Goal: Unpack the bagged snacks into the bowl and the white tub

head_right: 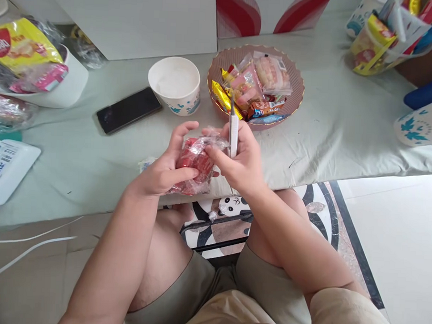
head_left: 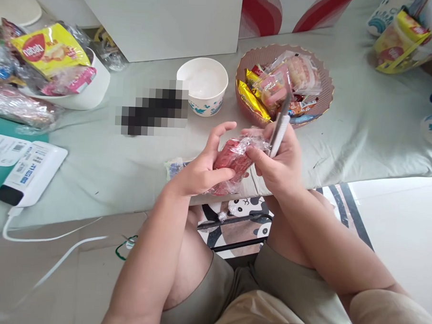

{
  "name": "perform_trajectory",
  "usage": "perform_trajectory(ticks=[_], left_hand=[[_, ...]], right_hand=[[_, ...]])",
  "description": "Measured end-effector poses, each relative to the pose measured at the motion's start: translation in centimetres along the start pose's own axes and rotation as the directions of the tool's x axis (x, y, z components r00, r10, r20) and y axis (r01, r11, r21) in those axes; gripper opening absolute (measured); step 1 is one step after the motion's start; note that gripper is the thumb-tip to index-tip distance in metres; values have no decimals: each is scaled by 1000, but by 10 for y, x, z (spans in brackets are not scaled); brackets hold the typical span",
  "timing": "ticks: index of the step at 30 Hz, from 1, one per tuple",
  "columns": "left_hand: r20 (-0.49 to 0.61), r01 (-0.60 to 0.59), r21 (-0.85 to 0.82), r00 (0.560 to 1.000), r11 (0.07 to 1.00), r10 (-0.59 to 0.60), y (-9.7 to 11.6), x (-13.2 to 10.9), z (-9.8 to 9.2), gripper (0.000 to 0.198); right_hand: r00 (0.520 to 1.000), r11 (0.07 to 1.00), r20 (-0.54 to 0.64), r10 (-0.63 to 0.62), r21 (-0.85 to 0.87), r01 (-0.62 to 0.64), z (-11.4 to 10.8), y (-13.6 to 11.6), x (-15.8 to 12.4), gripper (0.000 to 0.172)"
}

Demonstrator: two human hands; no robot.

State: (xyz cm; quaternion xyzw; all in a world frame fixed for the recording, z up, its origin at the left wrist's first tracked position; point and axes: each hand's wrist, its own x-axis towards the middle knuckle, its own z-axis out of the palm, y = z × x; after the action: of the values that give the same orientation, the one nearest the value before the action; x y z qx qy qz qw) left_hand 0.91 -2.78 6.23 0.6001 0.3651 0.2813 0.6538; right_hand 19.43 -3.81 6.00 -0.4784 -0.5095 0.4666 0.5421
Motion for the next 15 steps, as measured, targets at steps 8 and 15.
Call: perform_trajectory(ticks=[8, 15], left_hand=[[-67, -75, 81, 995, 994, 81, 0, 10, 11, 68], [-240, -122, 122, 959, 985, 149, -5, 16, 15, 35]], right_hand=[[996, 991, -81, -47, -133, 36, 1, 3, -9, 17], [983, 999, 182, 19, 34, -25, -2, 4, -17, 22]])
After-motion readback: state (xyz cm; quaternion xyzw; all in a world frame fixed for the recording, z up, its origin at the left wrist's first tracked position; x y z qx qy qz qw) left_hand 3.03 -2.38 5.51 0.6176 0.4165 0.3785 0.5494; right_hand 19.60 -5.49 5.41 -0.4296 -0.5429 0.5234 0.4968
